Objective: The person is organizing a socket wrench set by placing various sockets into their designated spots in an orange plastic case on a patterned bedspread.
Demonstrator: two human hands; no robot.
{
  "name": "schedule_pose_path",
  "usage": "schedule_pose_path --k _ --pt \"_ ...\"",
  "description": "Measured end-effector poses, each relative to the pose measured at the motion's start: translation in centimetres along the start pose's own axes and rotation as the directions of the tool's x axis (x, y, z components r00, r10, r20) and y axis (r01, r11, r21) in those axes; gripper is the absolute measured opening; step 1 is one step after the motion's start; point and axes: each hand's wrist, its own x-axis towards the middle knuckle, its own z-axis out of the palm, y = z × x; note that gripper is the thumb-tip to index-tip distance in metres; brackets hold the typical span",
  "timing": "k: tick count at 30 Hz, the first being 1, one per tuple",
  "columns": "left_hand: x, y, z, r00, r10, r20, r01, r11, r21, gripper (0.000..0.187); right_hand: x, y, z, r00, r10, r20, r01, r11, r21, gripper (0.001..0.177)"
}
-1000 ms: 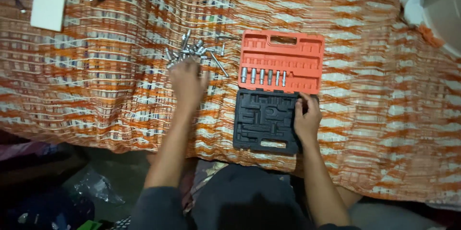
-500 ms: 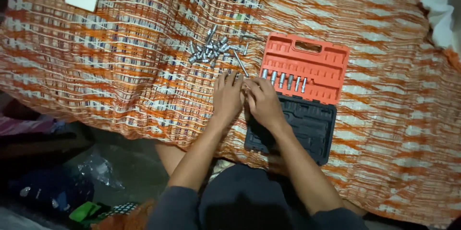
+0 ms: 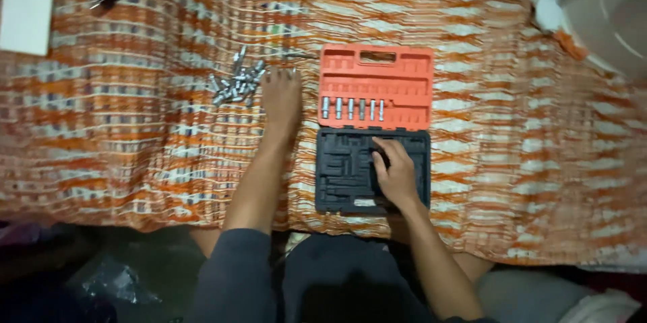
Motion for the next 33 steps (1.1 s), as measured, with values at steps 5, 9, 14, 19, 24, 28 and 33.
schedule_pose_path --k 5,9,14,19,24,28,33 --pt "0.1 3.5 -7.4 0.982 -0.164 0.095 0.186 0.936 -0.300 0.017 -0.7 1.1 -2.0 0.996 0.025 -0.083 -0.025 1.000 0.000 0.028" --pt "-1.8 7.5 -10.1 0.862 -0.274 0.426 0.506 0.501 -0.702 0.015 -0.2 2.8 -2.0 0.985 0.082 -0.154 -0.068 0.993 0.093 0.025" --pt "-5.8 12.6 -8.3 0.746 -0.092 0.659 0.651 -0.105 -0.752 0.021 1.2 0.7 -3.0 0.972 0.165 -0.166 -0.122 0.962 0.243 0.028" --pt "-7.7 15.0 -6.7 0.686 0.121 0.717 0.680 -0.458 -0.573 0.024 1.5 -1.4 -5.5 0.985 0.129 -0.113 -0.076 0.918 0.390 0.034" --pt "-6.5 15.9 -7.9 0.834 0.021 0.552 0.552 -0.047 -0.832 0.033 1.2 0.4 -6.0 1.000 0.031 0.004 -0.031 0.979 0.202 0.017" --pt "-5.7 17.3 -7.4 0.844 0.016 0.536 0.533 -0.146 -0.834 0.044 1.1 1.2 -4.8 0.963 0.235 0.133 -0.266 0.910 0.318 0.017" --pt "-5.1 18.6 -5.6 0.845 -0.017 0.534 0.532 -0.070 -0.844 0.048 2.1 2.7 -2.8 0.948 0.308 0.079 -0.318 0.910 0.267 0.019"
